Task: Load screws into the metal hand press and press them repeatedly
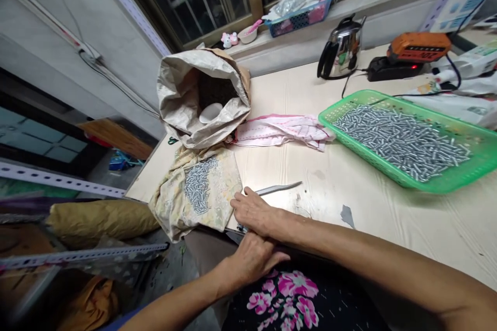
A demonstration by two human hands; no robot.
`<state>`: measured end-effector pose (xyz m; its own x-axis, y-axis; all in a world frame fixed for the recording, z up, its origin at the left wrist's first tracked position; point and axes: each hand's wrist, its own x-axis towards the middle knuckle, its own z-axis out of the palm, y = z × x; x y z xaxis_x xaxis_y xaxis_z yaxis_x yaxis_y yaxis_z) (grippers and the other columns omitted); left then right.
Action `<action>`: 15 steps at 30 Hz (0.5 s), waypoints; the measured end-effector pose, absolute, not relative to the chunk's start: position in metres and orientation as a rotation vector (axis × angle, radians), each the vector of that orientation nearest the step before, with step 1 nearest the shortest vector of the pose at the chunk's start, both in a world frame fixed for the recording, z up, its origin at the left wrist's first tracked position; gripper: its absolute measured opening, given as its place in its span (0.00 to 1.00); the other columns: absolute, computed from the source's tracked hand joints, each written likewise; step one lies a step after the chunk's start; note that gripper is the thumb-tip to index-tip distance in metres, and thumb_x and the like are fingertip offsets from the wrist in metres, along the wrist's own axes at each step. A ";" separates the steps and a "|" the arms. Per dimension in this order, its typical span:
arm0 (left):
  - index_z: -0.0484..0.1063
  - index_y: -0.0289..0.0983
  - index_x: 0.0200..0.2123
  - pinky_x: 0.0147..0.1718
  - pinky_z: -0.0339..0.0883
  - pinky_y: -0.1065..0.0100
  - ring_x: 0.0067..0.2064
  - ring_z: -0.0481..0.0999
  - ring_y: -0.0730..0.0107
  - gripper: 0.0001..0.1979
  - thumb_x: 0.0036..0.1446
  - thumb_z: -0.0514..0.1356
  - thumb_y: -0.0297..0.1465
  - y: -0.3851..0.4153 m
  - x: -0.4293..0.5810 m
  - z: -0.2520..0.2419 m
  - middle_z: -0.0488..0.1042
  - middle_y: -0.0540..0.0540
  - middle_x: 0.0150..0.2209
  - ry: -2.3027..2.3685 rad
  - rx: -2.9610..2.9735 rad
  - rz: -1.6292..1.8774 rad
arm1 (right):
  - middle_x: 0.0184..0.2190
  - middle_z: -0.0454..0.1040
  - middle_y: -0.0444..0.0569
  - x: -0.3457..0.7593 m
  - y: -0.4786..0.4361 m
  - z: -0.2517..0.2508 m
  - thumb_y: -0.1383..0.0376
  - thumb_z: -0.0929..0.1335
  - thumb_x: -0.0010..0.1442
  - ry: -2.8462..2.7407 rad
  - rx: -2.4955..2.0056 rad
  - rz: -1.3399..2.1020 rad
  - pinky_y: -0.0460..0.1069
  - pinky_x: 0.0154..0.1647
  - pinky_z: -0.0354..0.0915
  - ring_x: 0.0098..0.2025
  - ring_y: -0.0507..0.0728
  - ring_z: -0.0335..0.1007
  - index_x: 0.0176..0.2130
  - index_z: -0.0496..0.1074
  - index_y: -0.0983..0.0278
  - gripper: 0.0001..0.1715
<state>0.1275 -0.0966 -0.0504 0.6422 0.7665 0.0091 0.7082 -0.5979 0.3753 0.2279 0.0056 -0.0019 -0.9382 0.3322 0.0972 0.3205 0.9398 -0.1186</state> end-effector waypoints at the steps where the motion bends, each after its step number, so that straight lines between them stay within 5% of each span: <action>1: 0.72 0.33 0.48 0.43 0.74 0.53 0.45 0.78 0.48 0.25 0.63 0.52 0.48 -0.097 0.127 -0.051 0.77 0.33 0.42 1.180 2.522 0.219 | 0.36 0.70 0.50 0.227 0.006 -0.006 0.70 0.69 0.57 -2.969 -0.476 0.158 0.54 0.42 0.54 0.42 0.58 0.60 0.31 0.71 0.66 0.03; 8: 0.61 0.31 0.59 0.54 0.67 0.55 0.56 0.70 0.51 0.29 0.64 0.52 0.45 -0.093 0.128 -0.036 0.71 0.34 0.54 1.024 2.523 0.310 | 0.32 0.71 0.47 0.219 0.004 0.010 0.66 0.63 0.66 -2.573 -0.547 0.322 0.52 0.40 0.58 0.37 0.55 0.63 0.35 0.68 0.64 0.07; 12: 0.67 0.36 0.54 0.55 0.66 0.55 0.58 0.67 0.56 0.17 0.66 0.51 0.35 -0.056 0.097 -0.017 0.70 0.37 0.55 1.077 2.682 0.544 | 0.34 0.70 0.49 0.289 0.022 0.073 0.69 0.61 0.66 -2.155 -0.725 0.182 0.51 0.39 0.61 0.39 0.56 0.65 0.39 0.67 0.63 0.06; 15: 0.73 0.36 0.45 0.45 0.70 0.58 0.49 0.71 0.58 0.12 0.66 0.50 0.29 -0.005 0.052 -0.002 0.73 0.39 0.45 1.628 2.657 0.664 | 0.34 0.67 0.49 0.385 0.043 0.102 0.64 0.63 0.66 -1.979 -1.096 -0.081 0.55 0.40 0.61 0.40 0.59 0.66 0.41 0.67 0.59 0.04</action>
<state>0.0524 -0.0050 -0.0024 0.3913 0.8425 0.3704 0.8610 -0.4772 0.1759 0.3851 0.0432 0.1019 -0.2543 0.6662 0.7011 0.7210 0.6137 -0.3216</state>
